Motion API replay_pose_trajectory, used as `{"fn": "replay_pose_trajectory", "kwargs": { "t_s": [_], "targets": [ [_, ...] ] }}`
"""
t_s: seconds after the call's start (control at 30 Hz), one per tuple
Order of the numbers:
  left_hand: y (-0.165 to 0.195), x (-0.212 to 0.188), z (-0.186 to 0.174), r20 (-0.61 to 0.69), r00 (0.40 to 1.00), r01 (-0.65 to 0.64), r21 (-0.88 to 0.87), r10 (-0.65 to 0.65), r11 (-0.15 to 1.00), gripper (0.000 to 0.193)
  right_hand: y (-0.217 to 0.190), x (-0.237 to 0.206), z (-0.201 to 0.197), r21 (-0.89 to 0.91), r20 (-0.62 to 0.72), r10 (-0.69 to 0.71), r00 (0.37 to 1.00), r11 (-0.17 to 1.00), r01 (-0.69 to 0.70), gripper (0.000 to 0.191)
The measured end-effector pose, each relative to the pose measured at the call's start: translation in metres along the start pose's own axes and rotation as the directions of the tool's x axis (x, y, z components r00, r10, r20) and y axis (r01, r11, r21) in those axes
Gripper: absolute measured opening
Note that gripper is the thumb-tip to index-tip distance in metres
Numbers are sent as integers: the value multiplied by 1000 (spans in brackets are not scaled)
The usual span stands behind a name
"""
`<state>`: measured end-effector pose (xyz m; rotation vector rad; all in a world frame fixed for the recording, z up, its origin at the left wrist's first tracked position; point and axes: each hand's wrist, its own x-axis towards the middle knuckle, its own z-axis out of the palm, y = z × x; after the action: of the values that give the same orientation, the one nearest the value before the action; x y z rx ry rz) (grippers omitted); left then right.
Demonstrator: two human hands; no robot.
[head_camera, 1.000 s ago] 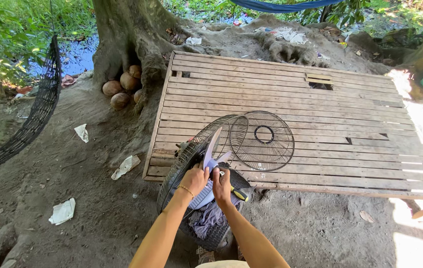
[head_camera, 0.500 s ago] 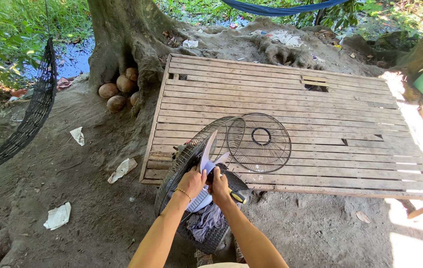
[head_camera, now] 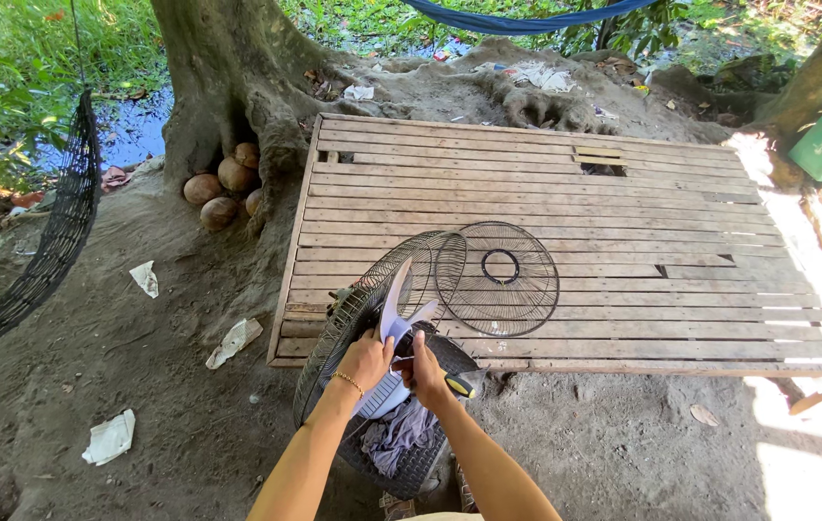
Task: The person disassembles a standing electric fan on a wooden table, removing the front grille and unscrewing the blade cap to take off the fan blades, then works on the small center parts and reattaches the blades, spinning them at the end.
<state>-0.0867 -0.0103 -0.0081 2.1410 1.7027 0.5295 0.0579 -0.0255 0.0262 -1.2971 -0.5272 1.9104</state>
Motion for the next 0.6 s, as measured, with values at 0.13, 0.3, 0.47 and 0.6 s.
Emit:
{"fn": "replay_pose_trajectory", "kwargs": {
  "t_s": [0.13, 0.3, 0.47, 0.6],
  "targets": [
    [-2, -3, -1, -36, 999, -12, -10, 12, 1000, 43, -5, 10, 7, 131, -13, 113, 994, 985, -110, 59],
    [0, -3, -3, -41, 999, -16, -28, 15, 999, 42, -2, 9, 12, 148, -56, 40, 998, 989, -32, 56],
    [-1, 2, -7, -42, 998, -53, -11, 53, 999, 40, 8, 5, 11, -450, -92, -518, 850, 783, 429, 47],
    [-2, 5, -10, 5, 1000, -19, 8, 19, 1000, 40, 11, -1, 5, -661, 13, -666, 745, 554, 507, 40]
  ]
}}
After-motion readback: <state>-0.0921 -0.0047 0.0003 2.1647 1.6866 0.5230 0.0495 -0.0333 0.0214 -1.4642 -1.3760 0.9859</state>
